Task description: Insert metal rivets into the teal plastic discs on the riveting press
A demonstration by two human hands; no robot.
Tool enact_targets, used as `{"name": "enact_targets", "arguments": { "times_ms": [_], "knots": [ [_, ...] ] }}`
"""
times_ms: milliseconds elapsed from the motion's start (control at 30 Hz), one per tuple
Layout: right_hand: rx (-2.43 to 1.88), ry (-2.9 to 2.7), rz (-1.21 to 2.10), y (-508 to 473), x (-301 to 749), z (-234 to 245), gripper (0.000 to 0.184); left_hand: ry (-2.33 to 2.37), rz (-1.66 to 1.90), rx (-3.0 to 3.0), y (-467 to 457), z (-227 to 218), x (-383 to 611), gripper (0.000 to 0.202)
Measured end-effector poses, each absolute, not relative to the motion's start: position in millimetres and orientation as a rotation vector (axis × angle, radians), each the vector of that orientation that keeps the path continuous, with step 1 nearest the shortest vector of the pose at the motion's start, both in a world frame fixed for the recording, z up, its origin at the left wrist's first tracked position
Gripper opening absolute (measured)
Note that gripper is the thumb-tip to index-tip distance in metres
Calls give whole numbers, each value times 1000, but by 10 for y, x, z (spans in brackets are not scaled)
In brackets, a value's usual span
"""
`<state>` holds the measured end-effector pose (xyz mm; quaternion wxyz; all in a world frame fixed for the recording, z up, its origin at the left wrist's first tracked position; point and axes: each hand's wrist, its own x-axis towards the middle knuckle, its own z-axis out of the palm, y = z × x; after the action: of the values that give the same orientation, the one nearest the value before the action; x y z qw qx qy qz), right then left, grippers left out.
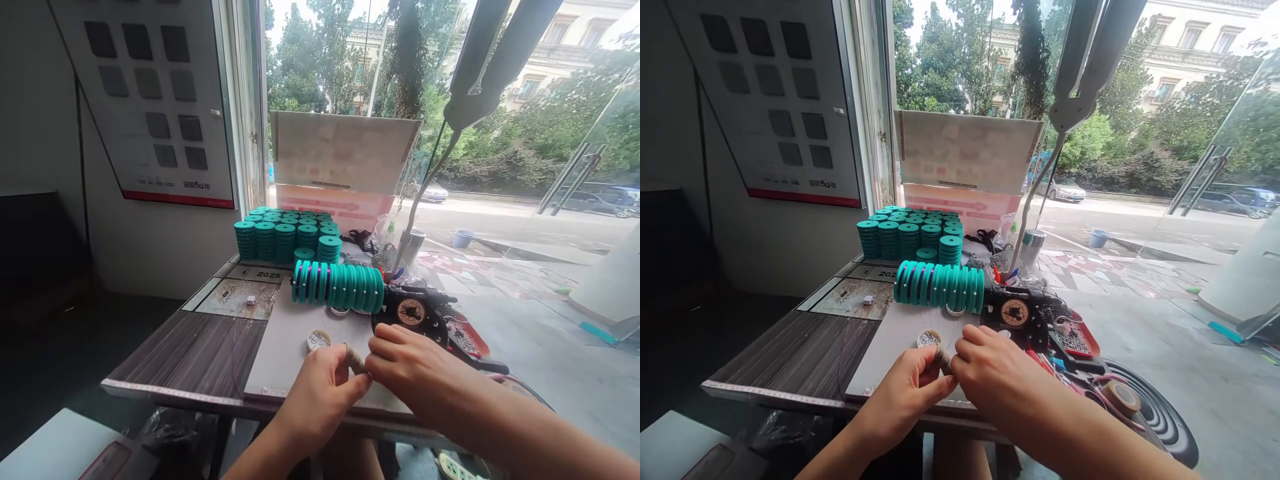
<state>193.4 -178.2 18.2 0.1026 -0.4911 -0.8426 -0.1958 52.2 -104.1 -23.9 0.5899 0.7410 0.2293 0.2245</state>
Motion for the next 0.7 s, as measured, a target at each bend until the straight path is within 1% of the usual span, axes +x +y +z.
{"name": "enact_targets", "arguments": {
  "times_ms": [133, 200, 300, 367, 433, 533, 700],
  "knots": [
    [-1435, -2547, -626, -1769, 1930, 222, 18, 535, 535, 1727, -1016, -294, 561, 20],
    [-1477, -2556, -543, -1765, 2000, 291, 18, 508, 587, 1645, -1024, -300, 621, 20],
    [-1586, -2291, -340, -1728, 2211, 431, 8, 426, 764, 1416, -1063, -258, 806, 19],
    [-1621, -2011, -262, -1662, 2369, 492, 13, 405, 934, 1274, -1086, -222, 987, 17],
    [-1602, -1856, -238, -1570, 2486, 488, 18, 431, 1102, 1167, -1087, -203, 1177, 17],
    [-1548, -1858, -191, -1448, 2541, 376, 23, 462, 1249, 1082, -1059, -217, 1396, 17],
    [-1531, -1818, -177, -1417, 2489, 195, 26, 517, 1360, 1070, -1056, -242, 1534, 16]
  ]
}}
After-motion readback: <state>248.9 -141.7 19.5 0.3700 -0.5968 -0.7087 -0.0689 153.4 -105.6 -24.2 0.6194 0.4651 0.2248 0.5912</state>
